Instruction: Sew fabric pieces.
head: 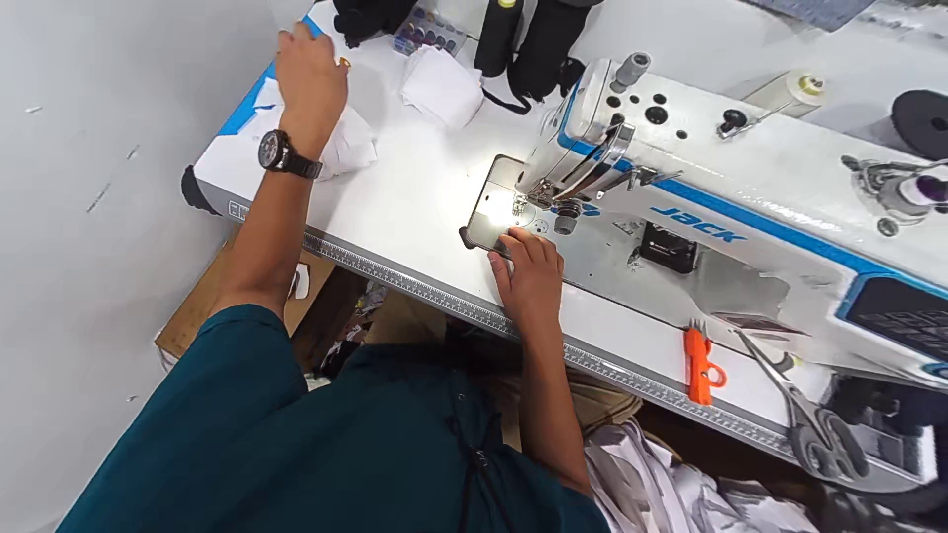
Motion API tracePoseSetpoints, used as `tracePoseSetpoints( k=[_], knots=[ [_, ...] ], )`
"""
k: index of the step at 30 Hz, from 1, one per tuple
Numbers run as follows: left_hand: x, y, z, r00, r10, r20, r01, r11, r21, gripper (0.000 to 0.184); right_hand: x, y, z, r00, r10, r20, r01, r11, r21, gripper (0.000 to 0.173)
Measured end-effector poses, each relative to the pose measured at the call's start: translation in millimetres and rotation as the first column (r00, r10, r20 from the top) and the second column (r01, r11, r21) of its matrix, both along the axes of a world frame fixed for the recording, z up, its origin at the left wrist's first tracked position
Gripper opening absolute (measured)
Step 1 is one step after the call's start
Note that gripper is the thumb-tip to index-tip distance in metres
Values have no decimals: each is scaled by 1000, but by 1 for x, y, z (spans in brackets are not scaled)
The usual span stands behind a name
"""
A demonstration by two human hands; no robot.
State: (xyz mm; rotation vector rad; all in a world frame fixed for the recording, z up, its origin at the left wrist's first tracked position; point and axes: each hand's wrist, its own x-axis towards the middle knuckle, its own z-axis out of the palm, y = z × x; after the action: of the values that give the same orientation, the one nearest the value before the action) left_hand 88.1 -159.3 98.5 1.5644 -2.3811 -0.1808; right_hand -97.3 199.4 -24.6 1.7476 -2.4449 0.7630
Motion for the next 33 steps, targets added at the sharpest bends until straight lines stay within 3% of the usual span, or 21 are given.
tracePoseSetpoints(
  k=[2,4,7,9,12,14,17,20,23,27,29,33],
  knots=[
    [-36,-9,-7,968,-241,-66,244,969,30,39,0,1,-1,1000,-1,12,1,1000,-8,48],
    [-83,-26,-26,880,-463,-109,470,880,61,44,-2,1,-1,999,-3,40,4,999,-32,46],
    [-131,-43,-59,788,-610,-84,615,775,145,44,-3,3,-1,997,-4,83,9,998,-62,43],
    [-136,-33,-66,702,-707,-89,710,685,161,40,-4,4,-1,995,-3,102,11,997,-75,42],
    [-127,-6,-69,441,-874,-204,895,412,168,38,-4,6,-2,993,-18,115,28,996,-79,40],
    [-116,13,-68,338,-901,-272,941,318,117,40,-3,4,-2,993,-27,115,35,997,-67,40],
    [-102,46,-60,417,-871,-259,896,442,-45,34,-4,2,-2,994,-43,103,48,998,-49,39],
    [-98,72,-62,582,-809,-77,811,585,-20,32,-4,1,-2,992,-52,118,59,997,-52,39],
    [-98,83,-74,620,-784,-30,784,620,-33,26,-2,1,-1,990,-78,118,83,996,-39,37],
    [-94,81,-66,636,-755,-159,768,640,29,23,-1,-1,-3,991,-87,100,93,994,-51,35],
    [-85,83,-52,611,-739,-283,790,590,165,22,-2,1,-1,980,-84,180,103,990,-99,33],
    [-76,113,-51,510,-667,-543,840,251,481,22,0,10,5,869,-154,471,267,946,-183,26]
  ],
)
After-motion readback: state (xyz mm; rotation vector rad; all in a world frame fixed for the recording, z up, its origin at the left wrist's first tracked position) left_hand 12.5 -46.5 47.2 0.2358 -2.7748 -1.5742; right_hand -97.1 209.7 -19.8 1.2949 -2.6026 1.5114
